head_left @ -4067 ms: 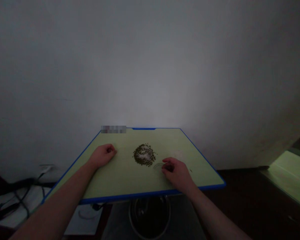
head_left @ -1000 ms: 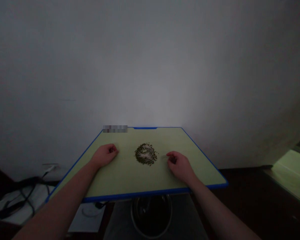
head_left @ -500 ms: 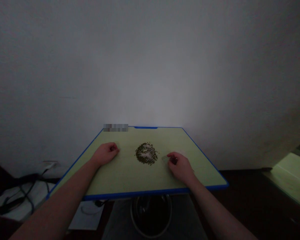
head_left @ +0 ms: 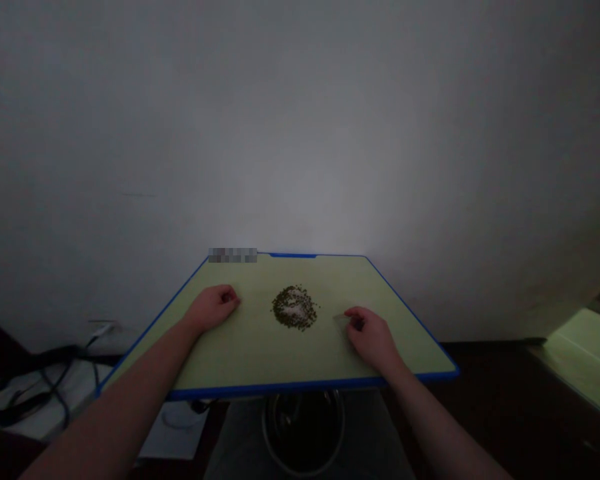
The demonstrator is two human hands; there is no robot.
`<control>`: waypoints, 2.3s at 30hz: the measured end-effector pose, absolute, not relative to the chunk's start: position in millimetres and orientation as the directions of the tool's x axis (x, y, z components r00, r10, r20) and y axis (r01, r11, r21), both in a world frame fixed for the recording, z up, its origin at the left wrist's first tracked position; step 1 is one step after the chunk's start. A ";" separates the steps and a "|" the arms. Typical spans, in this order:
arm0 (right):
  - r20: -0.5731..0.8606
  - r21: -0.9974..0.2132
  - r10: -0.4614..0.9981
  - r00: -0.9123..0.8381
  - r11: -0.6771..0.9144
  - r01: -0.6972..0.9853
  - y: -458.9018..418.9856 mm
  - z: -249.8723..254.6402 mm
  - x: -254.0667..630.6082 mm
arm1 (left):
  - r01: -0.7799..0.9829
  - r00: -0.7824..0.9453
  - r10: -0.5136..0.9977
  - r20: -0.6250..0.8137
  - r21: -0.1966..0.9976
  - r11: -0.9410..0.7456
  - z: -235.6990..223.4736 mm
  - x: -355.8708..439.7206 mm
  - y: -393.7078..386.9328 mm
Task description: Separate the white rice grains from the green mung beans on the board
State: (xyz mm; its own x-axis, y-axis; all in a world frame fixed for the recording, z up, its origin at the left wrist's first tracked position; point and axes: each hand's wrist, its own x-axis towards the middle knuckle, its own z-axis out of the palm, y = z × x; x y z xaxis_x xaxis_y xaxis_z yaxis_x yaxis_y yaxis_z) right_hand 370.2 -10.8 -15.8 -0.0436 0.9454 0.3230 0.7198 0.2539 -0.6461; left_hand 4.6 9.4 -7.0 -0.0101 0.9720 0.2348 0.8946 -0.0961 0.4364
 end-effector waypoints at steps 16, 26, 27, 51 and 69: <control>0.316 -0.658 0.926 -0.207 0.371 0.655 3.9 -13.0 347.8 | 0.899 -0.015 0.975 0.221 0.429 -0.084 -5.2 6.0 7.4; 0.265 -0.683 0.920 -0.290 0.391 0.617 8.6 -8.7 347.5 | 0.902 0.010 0.974 0.225 0.419 -0.106 -5.9 5.1 7.6; 0.259 -0.686 0.917 -0.303 0.396 0.611 8.0 -8.6 346.8 | 0.902 0.008 0.974 0.227 0.419 -0.105 -5.9 4.9 7.6; 0.353 -0.663 0.899 -0.261 0.437 0.608 -1.2 -16.9 339.5 | 0.898 -0.004 0.972 0.233 0.429 -0.099 -7.0 4.9 9.8; 0.381 -0.634 0.918 -0.109 0.345 0.692 -2.3 -18.8 346.7 | 0.889 -0.019 0.974 0.227 0.449 -0.088 -8.5 5.2 10.6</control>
State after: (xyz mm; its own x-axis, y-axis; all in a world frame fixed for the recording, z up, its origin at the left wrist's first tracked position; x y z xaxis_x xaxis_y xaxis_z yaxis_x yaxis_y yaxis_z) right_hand 346.7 -2.3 -18.8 -0.1088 0.9183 0.3806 0.6921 0.3448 -0.6341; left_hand 5.2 10.6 -8.5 -0.0185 0.9738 0.2268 0.8890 -0.0878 0.4495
